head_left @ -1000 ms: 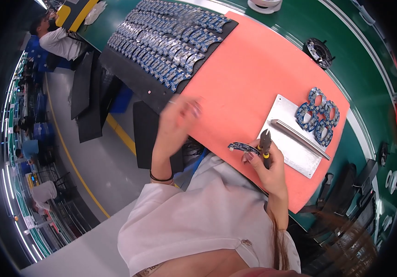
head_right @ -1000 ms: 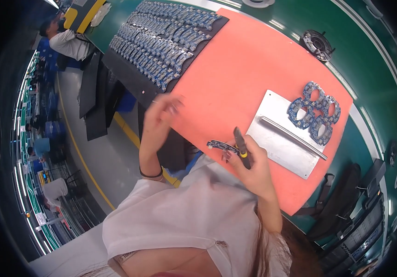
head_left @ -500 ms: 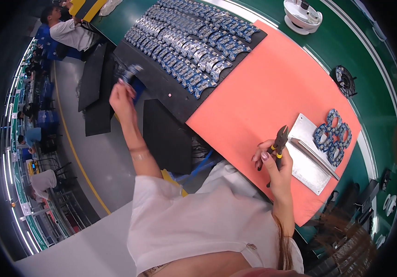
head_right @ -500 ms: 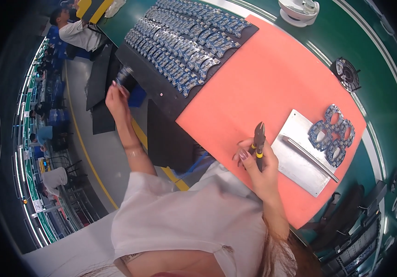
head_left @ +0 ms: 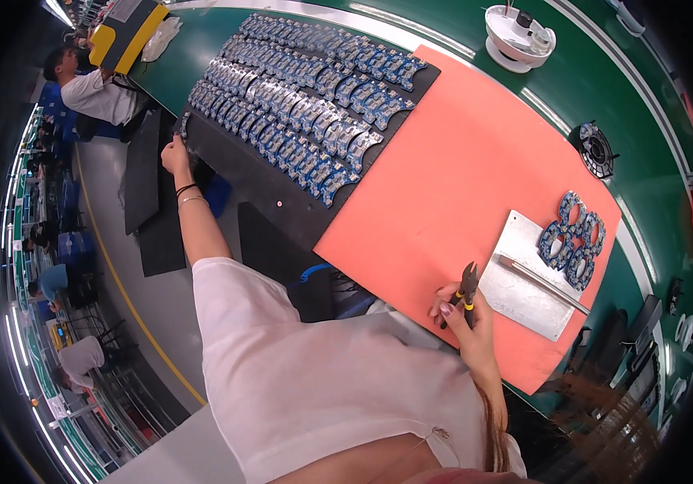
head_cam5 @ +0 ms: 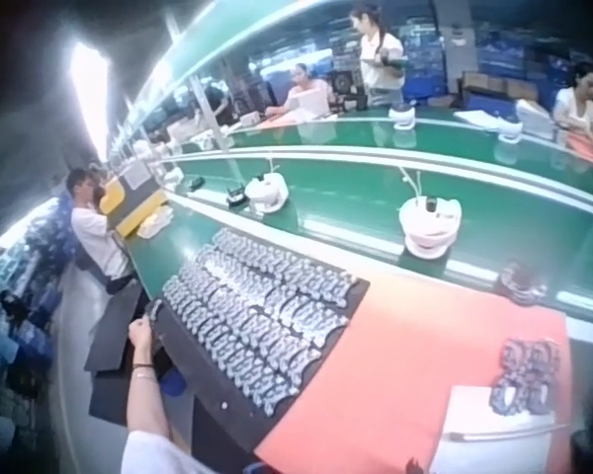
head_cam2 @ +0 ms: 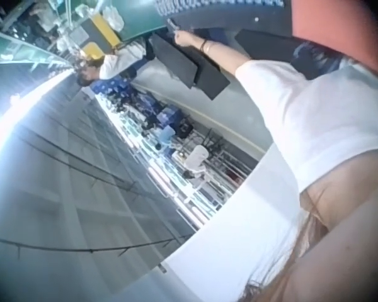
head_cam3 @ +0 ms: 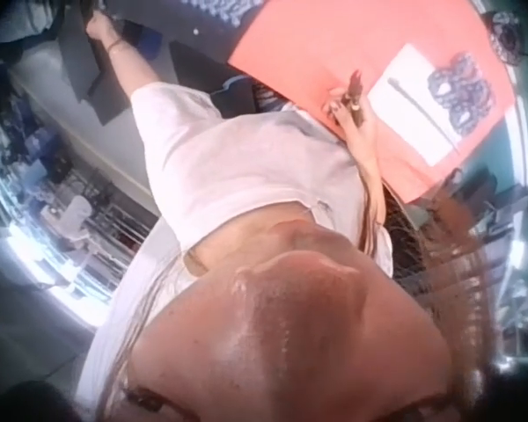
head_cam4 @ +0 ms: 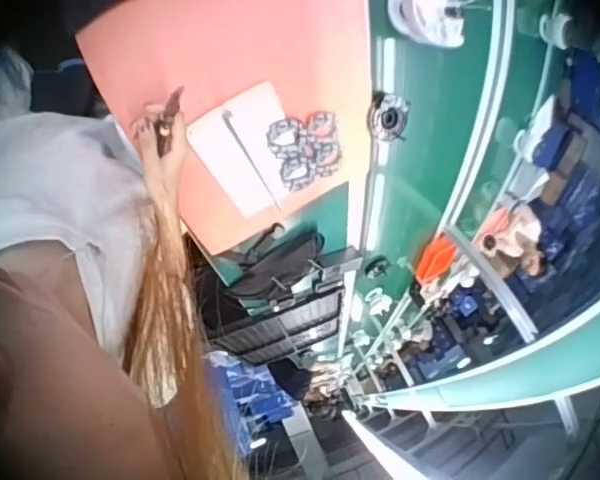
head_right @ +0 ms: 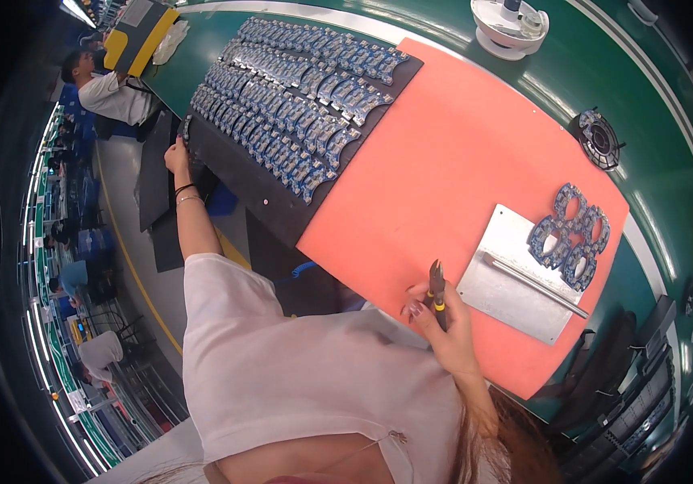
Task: Breaking apart PCB board panels, trimming excess material with pliers, and assembling them into LED fixture components on an assembly line.
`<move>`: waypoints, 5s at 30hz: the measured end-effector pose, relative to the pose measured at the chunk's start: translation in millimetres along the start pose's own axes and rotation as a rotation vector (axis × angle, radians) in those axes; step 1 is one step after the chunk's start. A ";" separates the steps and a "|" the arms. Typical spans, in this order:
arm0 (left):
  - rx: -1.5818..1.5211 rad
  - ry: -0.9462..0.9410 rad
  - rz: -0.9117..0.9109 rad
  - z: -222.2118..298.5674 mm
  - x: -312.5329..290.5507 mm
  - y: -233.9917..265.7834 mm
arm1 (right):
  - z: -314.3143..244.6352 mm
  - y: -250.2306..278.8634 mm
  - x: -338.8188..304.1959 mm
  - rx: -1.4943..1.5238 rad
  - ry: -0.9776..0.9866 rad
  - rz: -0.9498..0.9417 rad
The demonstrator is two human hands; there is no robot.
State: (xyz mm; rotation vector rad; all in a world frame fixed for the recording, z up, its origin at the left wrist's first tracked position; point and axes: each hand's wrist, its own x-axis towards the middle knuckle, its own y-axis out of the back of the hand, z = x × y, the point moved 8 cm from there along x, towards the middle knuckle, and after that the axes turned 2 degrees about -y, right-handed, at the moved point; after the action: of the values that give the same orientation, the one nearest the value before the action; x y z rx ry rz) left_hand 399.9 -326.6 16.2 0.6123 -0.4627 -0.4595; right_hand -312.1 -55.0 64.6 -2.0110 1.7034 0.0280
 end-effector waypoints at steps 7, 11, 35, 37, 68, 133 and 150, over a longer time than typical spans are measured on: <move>0.191 -0.469 0.024 52.5 -1.4 6.1 | -4.8 -1.7 7.5 -0.017 -0.032 -0.017; 0.158 -0.457 -0.080 52.1 8.7 -15.0 | -8.7 -4.9 12.0 -0.086 -0.021 -0.025; 0.342 -0.430 -0.066 64.8 39.1 -38.6 | -20.5 -18.9 62.9 -0.325 0.352 0.123; 0.404 -0.654 0.139 81.3 28.3 -36.4 | -30.9 -24.3 54.4 -0.547 0.491 0.149; -0.258 -1.256 -0.721 592.7 -558.6 -208.8 | -357.2 251.2 27.9 -1.457 0.768 0.810; -0.250 -0.578 -1.553 272.6 -559.2 126.8 | -205.1 215.3 -55.2 -1.829 0.560 0.477; -0.169 -1.201 -1.482 439.6 -721.0 -106.7 | -265.0 165.1 -112.8 -1.302 0.901 0.896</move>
State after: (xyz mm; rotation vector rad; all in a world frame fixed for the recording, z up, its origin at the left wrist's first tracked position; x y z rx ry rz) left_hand -441.5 -210.7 71.2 0.3558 -1.0371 -2.3174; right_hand -569.1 -67.9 274.5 -1.7459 3.7489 0.8270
